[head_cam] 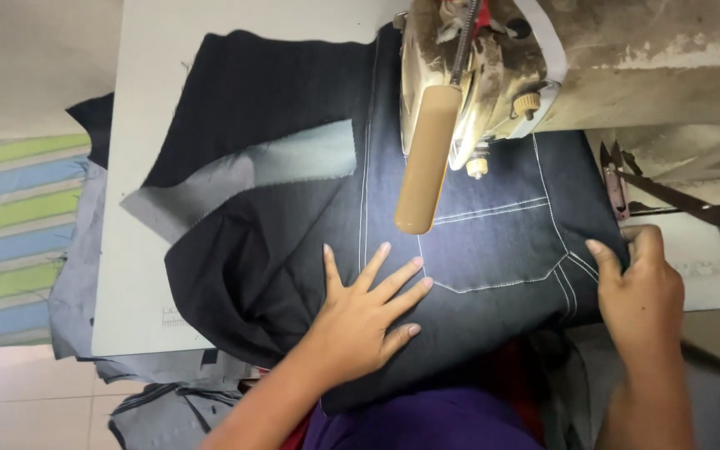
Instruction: Aligning denim fabric pieces and sewing pockets using an industrial sewing machine.
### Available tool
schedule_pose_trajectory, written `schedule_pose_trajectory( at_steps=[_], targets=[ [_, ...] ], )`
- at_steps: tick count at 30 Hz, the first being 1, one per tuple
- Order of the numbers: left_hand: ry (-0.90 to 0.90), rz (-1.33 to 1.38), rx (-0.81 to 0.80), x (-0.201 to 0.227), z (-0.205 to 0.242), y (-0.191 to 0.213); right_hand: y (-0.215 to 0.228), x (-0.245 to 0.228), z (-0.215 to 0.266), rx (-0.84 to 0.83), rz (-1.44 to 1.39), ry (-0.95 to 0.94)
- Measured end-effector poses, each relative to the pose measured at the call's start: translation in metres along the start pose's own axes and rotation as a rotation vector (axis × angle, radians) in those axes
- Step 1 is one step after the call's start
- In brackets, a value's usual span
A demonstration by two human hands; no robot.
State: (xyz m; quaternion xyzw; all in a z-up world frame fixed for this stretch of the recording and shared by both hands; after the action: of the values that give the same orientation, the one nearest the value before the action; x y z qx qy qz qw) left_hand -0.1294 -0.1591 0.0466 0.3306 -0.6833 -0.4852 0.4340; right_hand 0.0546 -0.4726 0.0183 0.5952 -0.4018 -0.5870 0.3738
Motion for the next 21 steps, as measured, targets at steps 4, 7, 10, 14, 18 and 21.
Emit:
schedule_pose_trajectory(
  at_steps=[4, 7, 10, 14, 18, 21],
  targets=[
    [0.003, -0.004, -0.012, -0.015, -0.006, -0.003, -0.004, -0.009, -0.016, 0.054, 0.048, 0.073],
    [-0.001, -0.015, -0.032, -0.027, -0.011, -0.001, -0.007, -0.021, -0.025, 0.029, 0.123, 0.058],
    [-0.020, -0.026, -0.027, -0.039, -0.014, -0.001, -0.009, -0.028, -0.030, 0.070, 0.142, 0.099],
    [-0.020, -0.019, -0.020, -0.053, -0.020, 0.000, -0.002, -0.039, -0.035, 0.107, 0.096, 0.149],
    [-0.033, -0.014, -0.016, -0.066, -0.025, 0.001, 0.006, -0.046, -0.038, 0.240, 0.041, 0.263],
    [-0.043, -0.025, -0.006, -0.075, -0.030, 0.001, 0.014, -0.040, -0.041, 0.368, -0.040, 0.368]
  ],
)
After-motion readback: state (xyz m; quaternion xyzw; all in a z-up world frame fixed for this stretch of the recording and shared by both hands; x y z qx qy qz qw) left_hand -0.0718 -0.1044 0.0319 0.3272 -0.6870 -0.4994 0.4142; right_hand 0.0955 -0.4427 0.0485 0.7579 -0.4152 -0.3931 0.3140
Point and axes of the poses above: each hand's wrist, its own z-axis away from the middle knuckle, its own y-axis out of the back of the hand, x = y × z, the point moved 1 cm from there along -z, towards the middle knuckle, and after that the axes turned 11 degrees about -y, right-handed, at the moved point
